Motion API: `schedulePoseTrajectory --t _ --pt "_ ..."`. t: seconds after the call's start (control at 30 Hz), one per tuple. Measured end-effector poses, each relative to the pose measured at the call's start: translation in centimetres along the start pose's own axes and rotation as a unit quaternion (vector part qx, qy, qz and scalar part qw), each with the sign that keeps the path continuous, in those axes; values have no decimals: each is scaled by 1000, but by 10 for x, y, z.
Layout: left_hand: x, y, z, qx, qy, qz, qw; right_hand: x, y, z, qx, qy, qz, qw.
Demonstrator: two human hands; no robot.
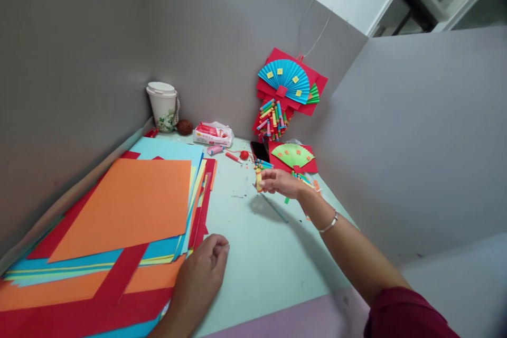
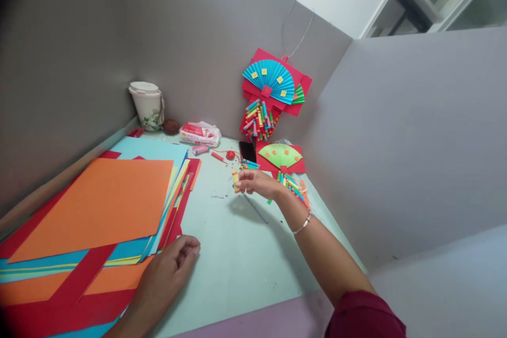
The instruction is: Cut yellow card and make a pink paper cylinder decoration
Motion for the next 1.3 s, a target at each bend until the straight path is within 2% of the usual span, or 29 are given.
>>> schedulePoseTrajectory --t 0.17,0.3,0.43,0.57,0.7,0.83,1.07,1.3 --pt "0 3 0 -14 9 -34 999 28 -58 -22 26 30 88 995" --pt "-3 3 -1 -20 18 -63 998 35 -109 -33 28 31 133 990" --pt "-5 3 -2 -24 11 -13 1000 37 -133 -43 -23 21 100 994" --pt "-3 3 -3 -26 8 3 1000 46 -134 -49 -41 25 41 998" --pt "-6 3 -4 -23 -5 5 1000 59 -126 -50 -31 70 37 996" --pt "-8 2 -3 -20 -12 4 1000 65 -118 -49 -45 98 16 994" --pt "-8 0 -3 -12 -5 -1 1000 54 -122 -47 -36 59 69 995" --pt "-13 0 -5 10 -6 -12 1000 67 -99 -53 -64 97 65 991"
Point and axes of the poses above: each hand's wrist, its own z-axis towards the middle knuckle, its own y-axis out of the back of the hand, x = y × z, the point moved 9 cm from there along z, towards the middle knuckle, and after that the axes turned 15 degrees about -z, right-handed, at the moved point
